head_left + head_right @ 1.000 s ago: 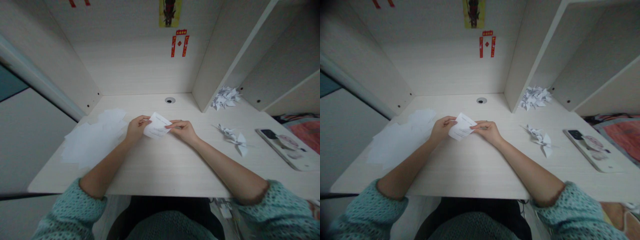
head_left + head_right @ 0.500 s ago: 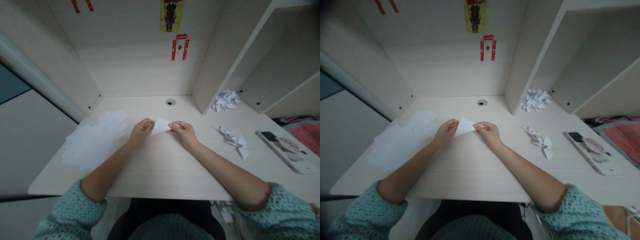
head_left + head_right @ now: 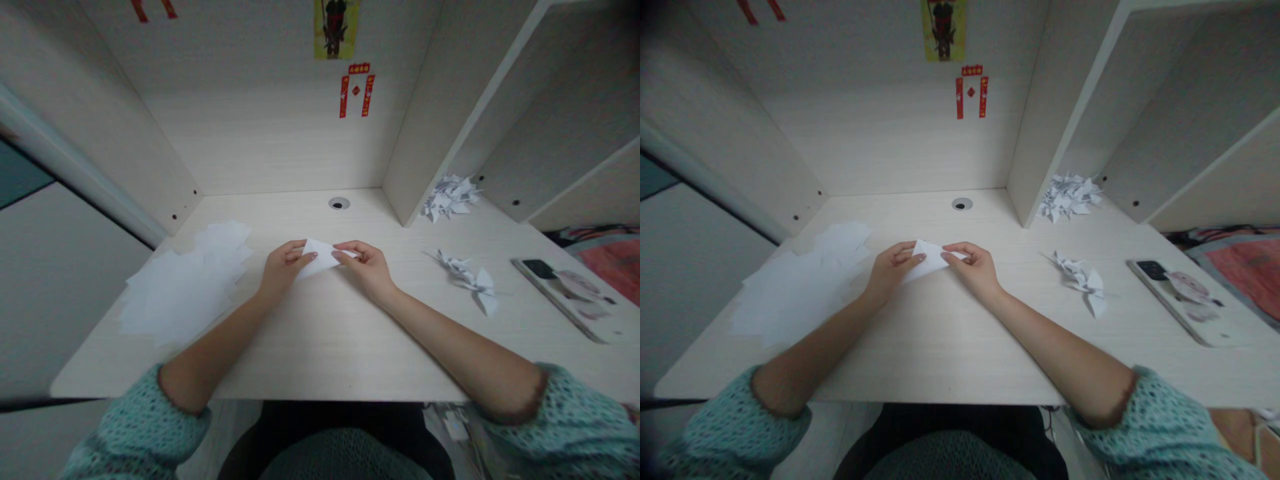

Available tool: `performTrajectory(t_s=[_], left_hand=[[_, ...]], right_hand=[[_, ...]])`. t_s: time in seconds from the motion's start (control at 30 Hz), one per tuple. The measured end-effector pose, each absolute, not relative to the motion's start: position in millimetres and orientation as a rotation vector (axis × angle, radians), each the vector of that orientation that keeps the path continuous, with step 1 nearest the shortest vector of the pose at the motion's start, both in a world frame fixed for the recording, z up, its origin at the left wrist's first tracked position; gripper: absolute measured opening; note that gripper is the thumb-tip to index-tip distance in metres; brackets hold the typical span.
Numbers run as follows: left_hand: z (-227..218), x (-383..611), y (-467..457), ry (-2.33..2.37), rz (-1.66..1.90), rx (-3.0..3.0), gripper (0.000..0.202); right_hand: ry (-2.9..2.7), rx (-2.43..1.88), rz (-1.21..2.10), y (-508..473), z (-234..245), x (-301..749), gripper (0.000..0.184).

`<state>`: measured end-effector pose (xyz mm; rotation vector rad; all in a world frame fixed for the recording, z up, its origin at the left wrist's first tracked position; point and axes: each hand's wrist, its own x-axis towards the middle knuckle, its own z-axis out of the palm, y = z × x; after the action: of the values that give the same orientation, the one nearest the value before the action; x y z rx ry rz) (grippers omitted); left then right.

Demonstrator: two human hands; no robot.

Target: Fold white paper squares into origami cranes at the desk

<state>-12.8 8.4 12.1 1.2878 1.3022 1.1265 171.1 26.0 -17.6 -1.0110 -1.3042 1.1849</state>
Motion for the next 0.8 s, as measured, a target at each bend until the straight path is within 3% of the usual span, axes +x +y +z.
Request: performTrajectory(t_s=[0.13,0.8], left_hand=[[11.5,-12.1,7.5,1.297,1.165,1.280,0.060],[8.7,-10.2,5.9,1.347,1.224,1.332,0.051]], right_hand=[[-1.294,-0.960,1.164,22.1,-13.1,169.9,0.038],[-1.325,-0.994,1.124,18.4,-9.8,169.4,0.026]])
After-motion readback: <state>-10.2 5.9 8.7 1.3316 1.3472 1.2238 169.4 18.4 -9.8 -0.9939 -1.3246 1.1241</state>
